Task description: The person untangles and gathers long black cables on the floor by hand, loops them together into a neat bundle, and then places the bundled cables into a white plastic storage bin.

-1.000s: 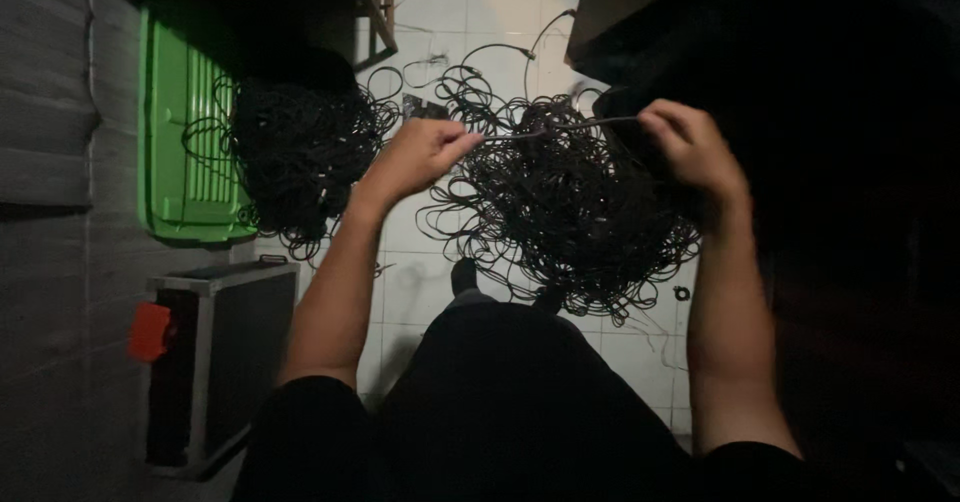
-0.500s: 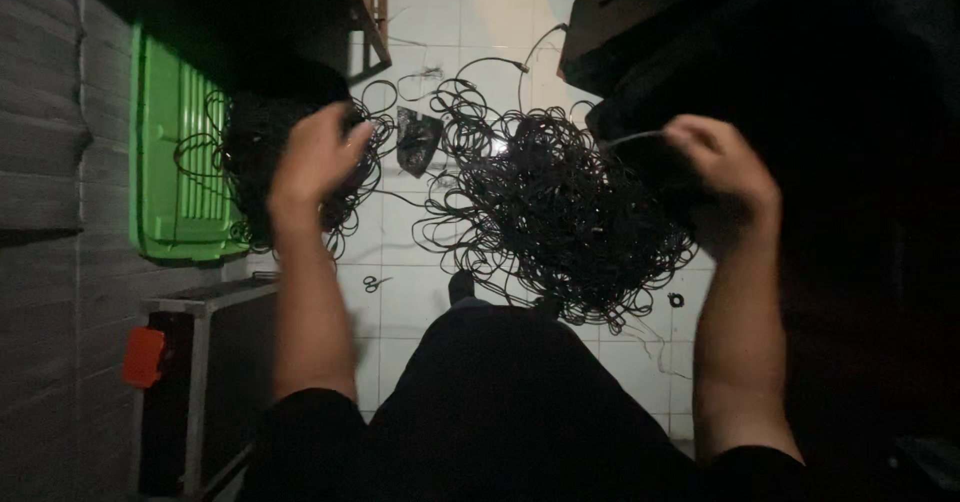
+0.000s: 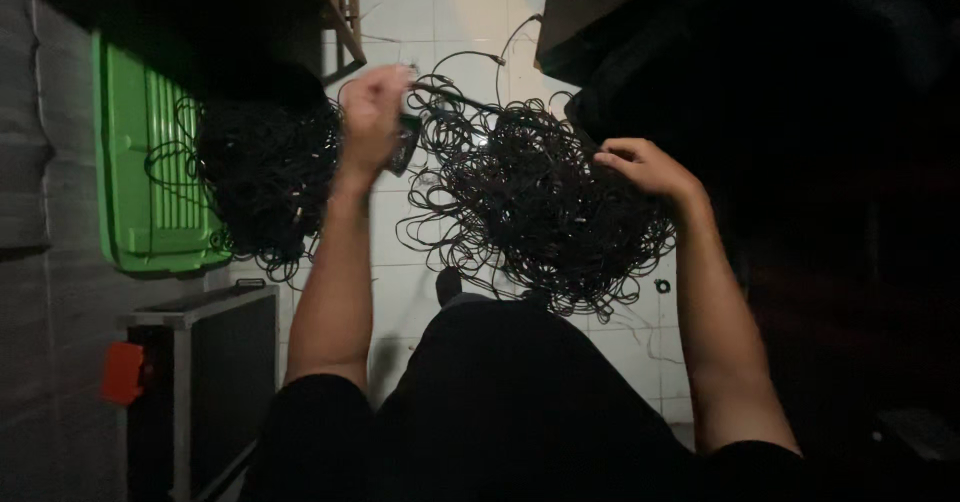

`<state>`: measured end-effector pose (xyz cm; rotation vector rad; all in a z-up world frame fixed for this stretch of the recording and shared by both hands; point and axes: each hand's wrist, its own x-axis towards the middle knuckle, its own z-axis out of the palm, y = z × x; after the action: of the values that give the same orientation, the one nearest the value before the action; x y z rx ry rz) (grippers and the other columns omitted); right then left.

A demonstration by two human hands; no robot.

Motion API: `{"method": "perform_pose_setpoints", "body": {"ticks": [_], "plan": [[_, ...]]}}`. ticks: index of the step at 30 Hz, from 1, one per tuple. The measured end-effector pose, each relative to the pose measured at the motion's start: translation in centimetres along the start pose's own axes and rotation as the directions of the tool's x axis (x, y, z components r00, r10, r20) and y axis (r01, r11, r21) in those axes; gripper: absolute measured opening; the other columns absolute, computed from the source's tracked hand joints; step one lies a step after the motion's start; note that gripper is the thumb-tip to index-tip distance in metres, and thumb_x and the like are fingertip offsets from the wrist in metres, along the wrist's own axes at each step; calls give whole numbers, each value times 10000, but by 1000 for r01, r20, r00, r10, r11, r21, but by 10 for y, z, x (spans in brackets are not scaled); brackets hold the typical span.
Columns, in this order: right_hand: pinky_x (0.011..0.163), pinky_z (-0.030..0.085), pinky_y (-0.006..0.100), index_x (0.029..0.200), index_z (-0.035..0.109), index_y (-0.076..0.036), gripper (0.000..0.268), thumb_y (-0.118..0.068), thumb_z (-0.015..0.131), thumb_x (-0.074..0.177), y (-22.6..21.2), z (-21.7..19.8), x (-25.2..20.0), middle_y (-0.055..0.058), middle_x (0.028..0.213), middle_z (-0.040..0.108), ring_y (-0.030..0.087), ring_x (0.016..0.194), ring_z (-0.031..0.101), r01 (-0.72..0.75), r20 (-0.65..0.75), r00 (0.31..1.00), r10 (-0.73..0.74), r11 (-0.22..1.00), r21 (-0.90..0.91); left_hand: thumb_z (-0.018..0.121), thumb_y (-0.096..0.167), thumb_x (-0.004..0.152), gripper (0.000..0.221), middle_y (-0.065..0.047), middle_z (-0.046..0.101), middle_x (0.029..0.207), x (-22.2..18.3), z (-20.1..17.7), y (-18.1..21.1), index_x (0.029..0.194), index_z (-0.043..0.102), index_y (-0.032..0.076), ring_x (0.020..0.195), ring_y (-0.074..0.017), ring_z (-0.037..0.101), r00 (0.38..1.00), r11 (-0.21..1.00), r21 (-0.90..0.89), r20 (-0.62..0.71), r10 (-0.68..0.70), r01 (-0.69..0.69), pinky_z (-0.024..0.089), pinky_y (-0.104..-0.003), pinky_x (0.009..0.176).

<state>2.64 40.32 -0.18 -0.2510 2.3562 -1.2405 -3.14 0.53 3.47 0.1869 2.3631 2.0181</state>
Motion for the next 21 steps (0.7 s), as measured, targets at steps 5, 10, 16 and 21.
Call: {"method": "perform_pose_setpoints", "body": {"ticks": [5,10,16,21], "plan": [[630,498,302,952,700,-35,266,-257,596,1056,-26,-9,-18,19,747,641,149,679,592,-31,-96,995,21,994,-101,690,250,1037,268,-155,713,1165,-22,24,48,1199,696,36,1164,-320,628,841,665,591,45,539,-458,471,-474,1045],[641,510,317,1027,669,-19,244,-180,736,857,-81,-13,-18,62,839,662,169,707,628,349,-5,933,-360,908,-234,685,404,960,376,-132,734,898,-35,117,74,1105,754,65,865,-291,664,821,819,316,491,291,-479,520,-427,801],[726,518,343,1008,692,-24,232,-171,781,853,-28,10,5,75,853,645,202,797,633,232,55,973,-226,940,-249,680,378,1000,317,-28,715,671,-26,75,82,910,802,99,525,-148,608,884,886,393,465,41,-248,468,-307,536],[793,493,314,1066,670,-20,303,-248,791,909,17,21,18,50,1006,621,163,932,602,340,-97,936,-339,940,-1,722,339,973,305,-21,716,674,-31,-2,86,863,798,65,557,-106,612,981,917,390,196,5,-83,451,-262,521]]}}
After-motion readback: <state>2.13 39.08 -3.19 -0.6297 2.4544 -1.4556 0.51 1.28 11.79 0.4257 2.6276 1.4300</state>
